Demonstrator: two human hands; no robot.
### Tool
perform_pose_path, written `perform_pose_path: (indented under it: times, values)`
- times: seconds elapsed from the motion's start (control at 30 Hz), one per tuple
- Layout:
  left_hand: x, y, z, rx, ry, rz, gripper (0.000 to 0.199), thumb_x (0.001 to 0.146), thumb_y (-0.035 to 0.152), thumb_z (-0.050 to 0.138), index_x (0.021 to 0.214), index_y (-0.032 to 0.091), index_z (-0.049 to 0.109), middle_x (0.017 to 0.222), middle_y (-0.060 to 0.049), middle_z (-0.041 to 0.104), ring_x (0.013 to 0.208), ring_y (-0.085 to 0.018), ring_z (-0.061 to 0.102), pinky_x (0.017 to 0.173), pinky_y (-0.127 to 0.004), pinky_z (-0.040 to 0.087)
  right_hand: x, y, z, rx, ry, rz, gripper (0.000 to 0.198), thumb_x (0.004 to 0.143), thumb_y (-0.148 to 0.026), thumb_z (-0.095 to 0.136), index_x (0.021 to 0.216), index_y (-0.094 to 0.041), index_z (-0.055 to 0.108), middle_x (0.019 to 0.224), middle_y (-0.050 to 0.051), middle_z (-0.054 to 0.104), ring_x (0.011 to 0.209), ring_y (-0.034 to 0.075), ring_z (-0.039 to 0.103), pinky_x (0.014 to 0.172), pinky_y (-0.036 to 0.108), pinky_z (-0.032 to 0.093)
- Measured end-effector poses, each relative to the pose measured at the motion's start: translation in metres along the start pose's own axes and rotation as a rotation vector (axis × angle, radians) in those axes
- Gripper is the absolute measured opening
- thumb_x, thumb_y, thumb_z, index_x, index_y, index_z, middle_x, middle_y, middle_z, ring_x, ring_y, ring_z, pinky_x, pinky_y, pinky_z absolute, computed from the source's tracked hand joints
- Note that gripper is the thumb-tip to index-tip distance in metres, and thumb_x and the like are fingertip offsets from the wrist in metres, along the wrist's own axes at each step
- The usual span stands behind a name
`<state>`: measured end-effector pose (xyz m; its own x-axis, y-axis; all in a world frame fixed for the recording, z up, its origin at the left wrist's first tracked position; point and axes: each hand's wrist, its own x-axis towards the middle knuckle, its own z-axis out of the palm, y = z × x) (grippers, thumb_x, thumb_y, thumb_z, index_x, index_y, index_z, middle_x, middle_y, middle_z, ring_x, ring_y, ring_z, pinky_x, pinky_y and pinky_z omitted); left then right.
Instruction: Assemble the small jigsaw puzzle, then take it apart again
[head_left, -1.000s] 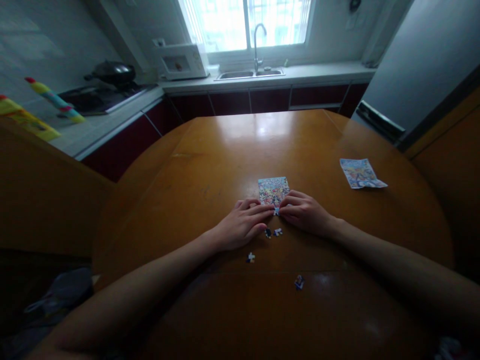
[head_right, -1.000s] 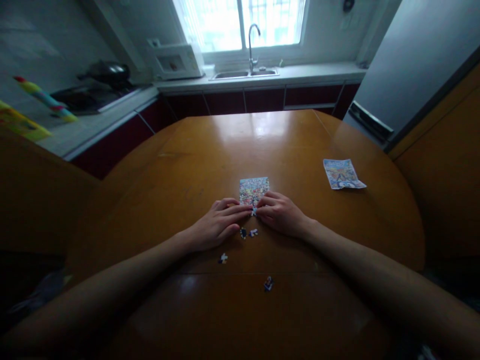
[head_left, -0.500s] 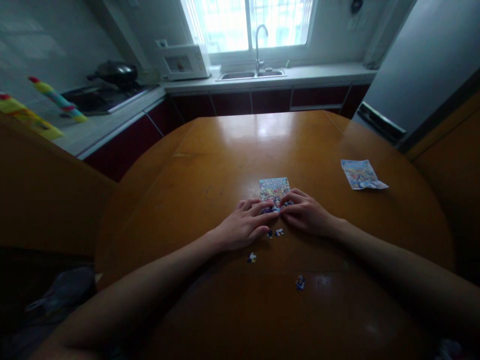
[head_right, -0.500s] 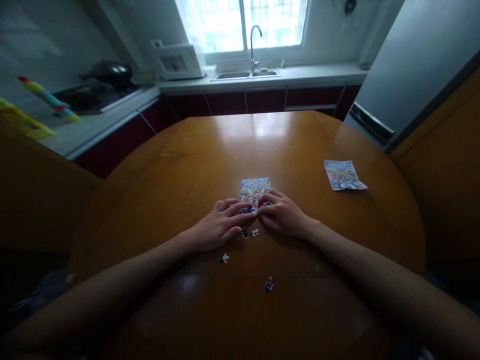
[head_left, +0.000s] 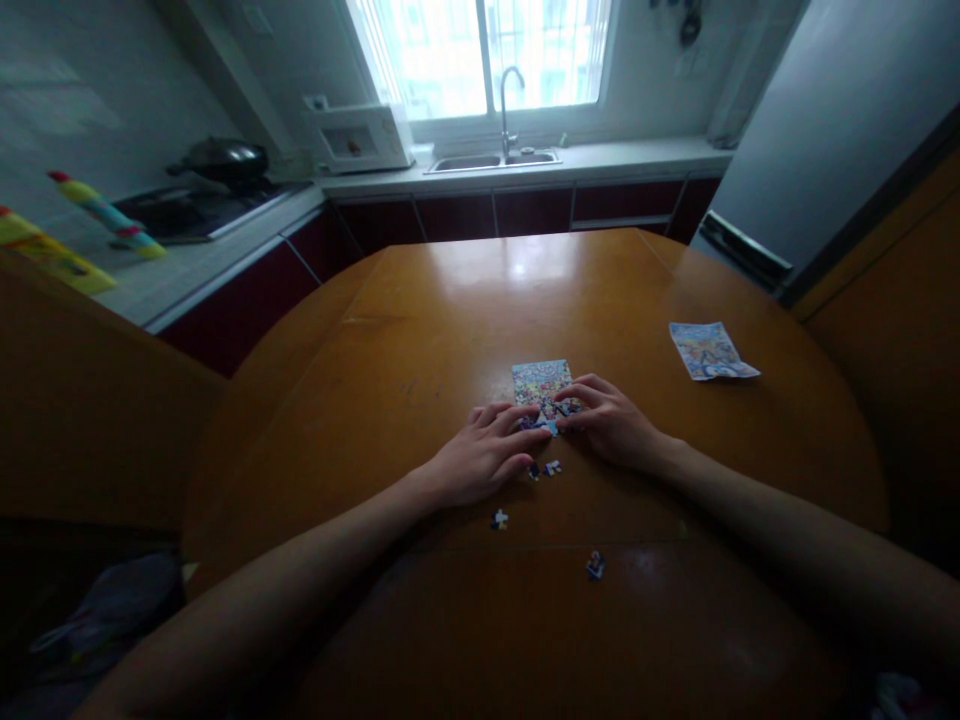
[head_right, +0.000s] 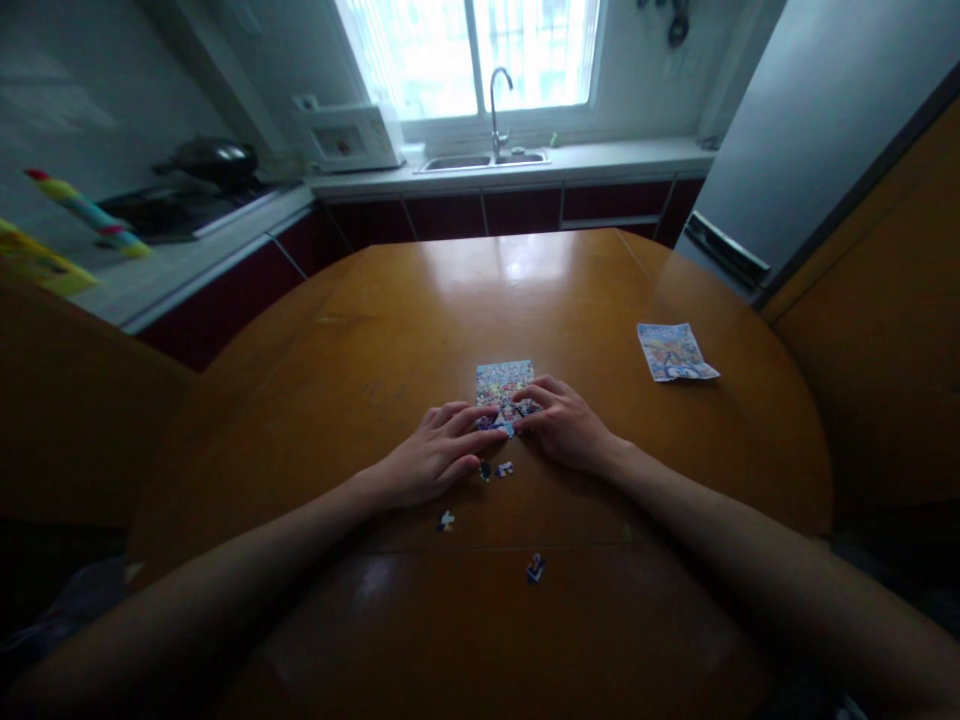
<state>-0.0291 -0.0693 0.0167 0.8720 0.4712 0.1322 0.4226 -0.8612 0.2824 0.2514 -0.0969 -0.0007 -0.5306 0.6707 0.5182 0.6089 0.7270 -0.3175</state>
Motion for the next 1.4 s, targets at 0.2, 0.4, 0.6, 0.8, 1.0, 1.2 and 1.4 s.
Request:
perform_pose_path:
  times: [0.2,0.4,0.6,0.8,1.0,1.2,1.4]
  values:
    - [0.001,0.0,-0.003,-0.066,0.029,-0.004,0.043,0.105,0.042,0.041,0.147,0.034,0.049,0.153,-0.005,0.046,0.137,-0.031,0.038,0.115,-0.056,0.032,0.001,0.001,0.001,-0.075,0.041,0.039,0.036,0.085,-0.005,0.058,0.105,-0.028,0.077,0.115,0.007,0.07,0.107,0.025,0.056,0.093,0.048,0.053]
    - [0.003,-0.009,-0.003,-0.279,0.24,-0.073,0.039,0.107,0.034,0.039,0.139,0.022,0.056,0.131,-0.01,0.063,0.123,-0.024,0.052,0.109,-0.048,0.044,0.002,-0.004,0.002,-0.061,-0.021,-0.029,0.03,0.086,-0.007,0.06,0.099,-0.029,0.078,0.12,0.006,0.068,0.112,0.025,0.056,0.096,0.048,0.052]
    - [-0.002,-0.013,-0.029,-0.453,0.179,-0.128,0.026,0.101,0.03,0.053,0.11,0.017,0.073,0.101,-0.009,0.072,0.09,-0.018,0.067,0.079,-0.032,0.055,0.005,-0.004,-0.002,-0.071,0.14,0.09,0.032,0.083,-0.003,0.058,0.102,-0.022,0.075,0.108,0.011,0.069,0.102,0.027,0.058,0.085,0.047,0.055]
    - [-0.019,-0.008,-0.066,-0.337,-0.096,-0.11,0.015,0.092,0.029,0.066,0.095,0.02,0.078,0.088,-0.005,0.073,0.073,-0.014,0.066,0.065,-0.024,0.051,0.01,-0.025,-0.003,0.041,0.058,-0.021,0.028,0.089,-0.007,0.056,0.108,-0.021,0.073,0.098,0.009,0.069,0.092,0.022,0.059,0.079,0.039,0.054]
    - [-0.023,-0.014,-0.07,-0.164,-0.195,0.015,0.015,0.094,0.027,0.064,0.098,0.029,0.078,0.095,-0.001,0.073,0.084,-0.015,0.069,0.075,-0.025,0.05,0.011,-0.045,0.003,0.048,-0.192,-0.143,0.025,0.097,-0.014,0.053,0.115,-0.022,0.07,0.103,0.008,0.069,0.092,0.019,0.059,0.079,0.035,0.054]
    - [-0.021,-0.027,-0.064,-0.234,-0.275,0.057,0.015,0.096,0.028,0.064,0.101,0.029,0.078,0.097,-0.001,0.072,0.085,-0.014,0.069,0.079,-0.024,0.051,0.008,-0.047,0.006,-0.024,-0.275,-0.156,0.02,0.098,-0.028,0.058,0.114,-0.023,0.071,0.104,0.008,0.067,0.097,0.022,0.057,0.083,0.037,0.052]
    - [-0.016,-0.037,-0.052,-0.391,-0.261,0.075,0.01,0.094,0.026,0.068,0.094,0.023,0.077,0.092,-0.003,0.07,0.082,-0.013,0.066,0.077,-0.023,0.051,0.006,-0.05,0.003,0.048,-0.35,-0.103,0.017,0.097,-0.03,0.061,0.105,-0.022,0.074,0.094,0.007,0.067,0.09,0.021,0.057,0.082,0.037,0.049]
